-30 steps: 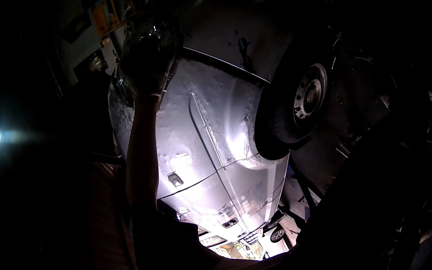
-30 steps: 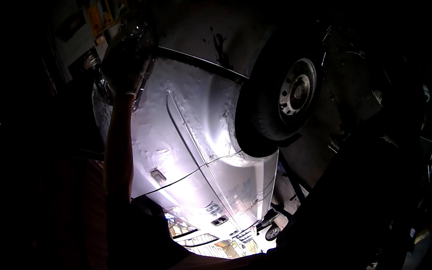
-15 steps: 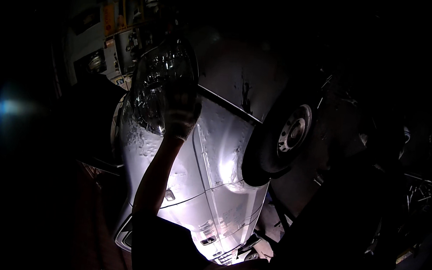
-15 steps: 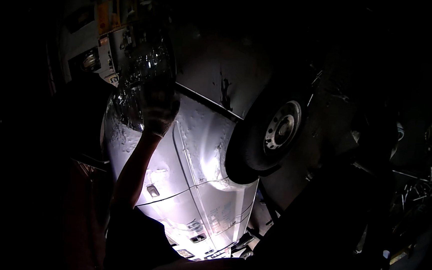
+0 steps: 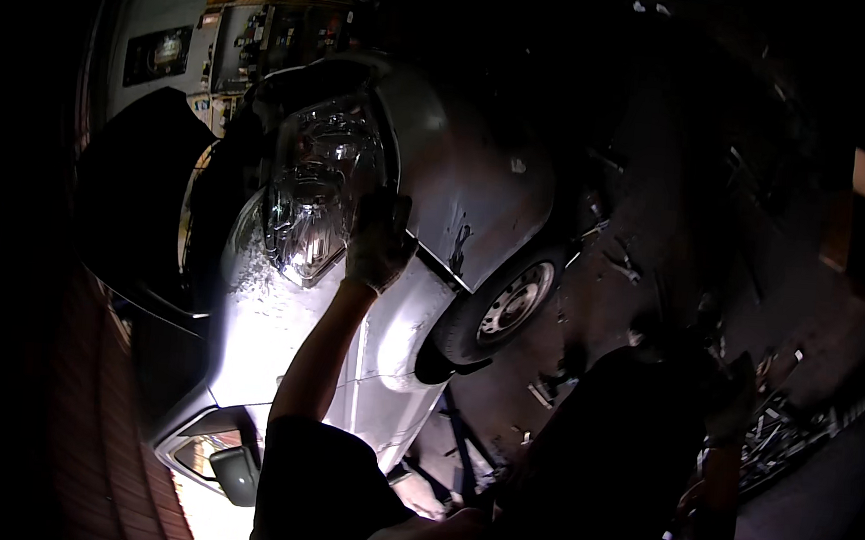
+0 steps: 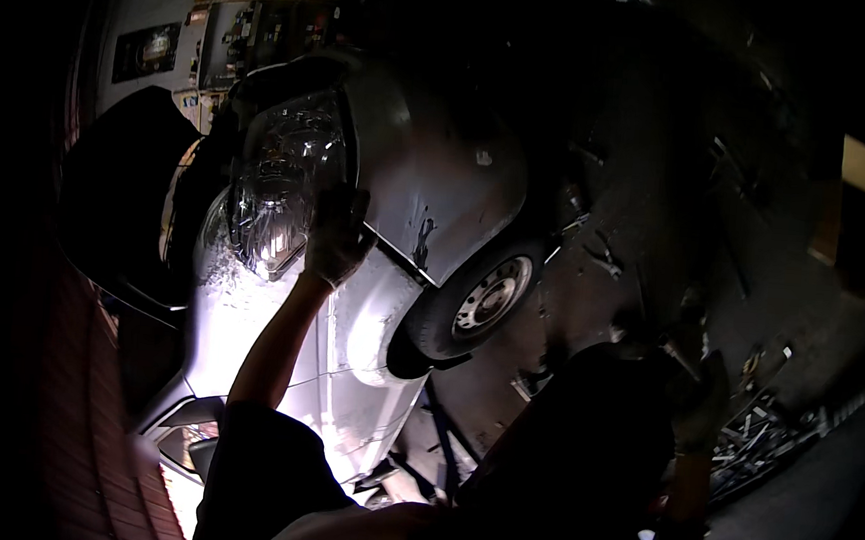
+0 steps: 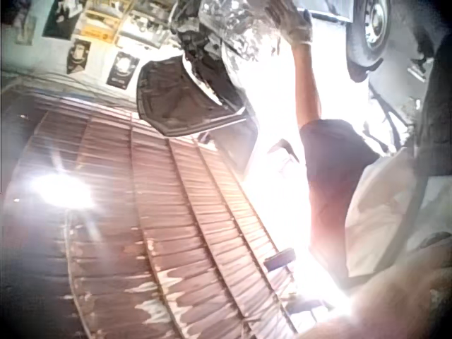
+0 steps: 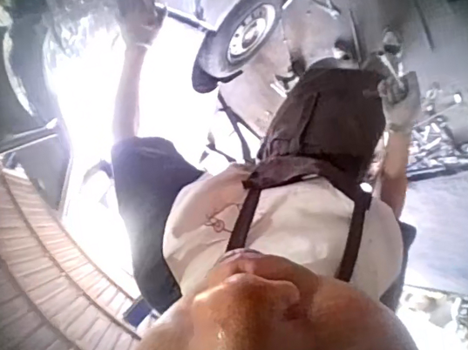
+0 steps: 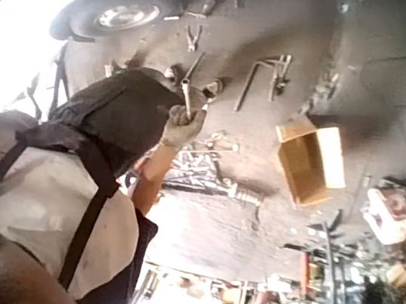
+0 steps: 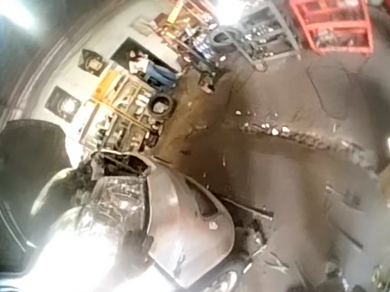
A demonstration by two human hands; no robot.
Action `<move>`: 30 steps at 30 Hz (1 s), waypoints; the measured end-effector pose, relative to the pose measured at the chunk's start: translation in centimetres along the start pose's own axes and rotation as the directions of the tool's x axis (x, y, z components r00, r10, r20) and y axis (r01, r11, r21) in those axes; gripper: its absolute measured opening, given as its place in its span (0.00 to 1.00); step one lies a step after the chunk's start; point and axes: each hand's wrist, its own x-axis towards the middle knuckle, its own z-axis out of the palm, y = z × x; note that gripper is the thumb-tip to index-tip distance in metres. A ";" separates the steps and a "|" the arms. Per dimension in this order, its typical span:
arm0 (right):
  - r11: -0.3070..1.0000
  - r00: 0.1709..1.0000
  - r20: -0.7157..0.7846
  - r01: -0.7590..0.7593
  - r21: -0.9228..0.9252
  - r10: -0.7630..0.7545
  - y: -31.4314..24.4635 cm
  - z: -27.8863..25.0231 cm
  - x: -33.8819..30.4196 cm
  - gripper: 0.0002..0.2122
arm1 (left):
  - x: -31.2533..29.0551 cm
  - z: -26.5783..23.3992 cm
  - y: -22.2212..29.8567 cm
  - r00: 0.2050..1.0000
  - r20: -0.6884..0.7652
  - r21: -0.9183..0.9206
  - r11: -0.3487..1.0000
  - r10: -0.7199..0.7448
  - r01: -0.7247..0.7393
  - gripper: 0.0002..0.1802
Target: The person removes the front bumper cover and headlight assembly from a silver car using a ratchet and socket. They then move to the driver's side door and use a wrench to loosen bolts on the door hinge.
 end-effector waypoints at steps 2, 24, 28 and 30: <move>0.992 0.999 -0.037 -0.011 -0.124 0.007 -1.8 4.4 -0.6 0.18 | -0.7 0.7 0.5 0.997 -0.050 -0.012 0.998 -0.063 0.063 0.42; 0.904 0.961 0.265 0.047 -0.425 0.075 -5.8 33.1 9.0 0.16 | 0.6 14.2 11.5 -0.133 0.433 -0.615 -0.400 -0.891 0.680 0.34; 0.818 0.979 0.189 0.046 -0.573 0.077 -3.3 43.1 11.6 0.19 | 2.1 11.4 10.9 -0.182 0.407 -0.679 -0.430 -0.895 0.596 0.39; 0.802 0.916 0.325 0.007 -0.597 0.233 -1.9 47.5 13.8 0.20 | 2.0 11.9 10.3 -0.178 0.379 -0.679 -0.403 -0.908 0.614 0.39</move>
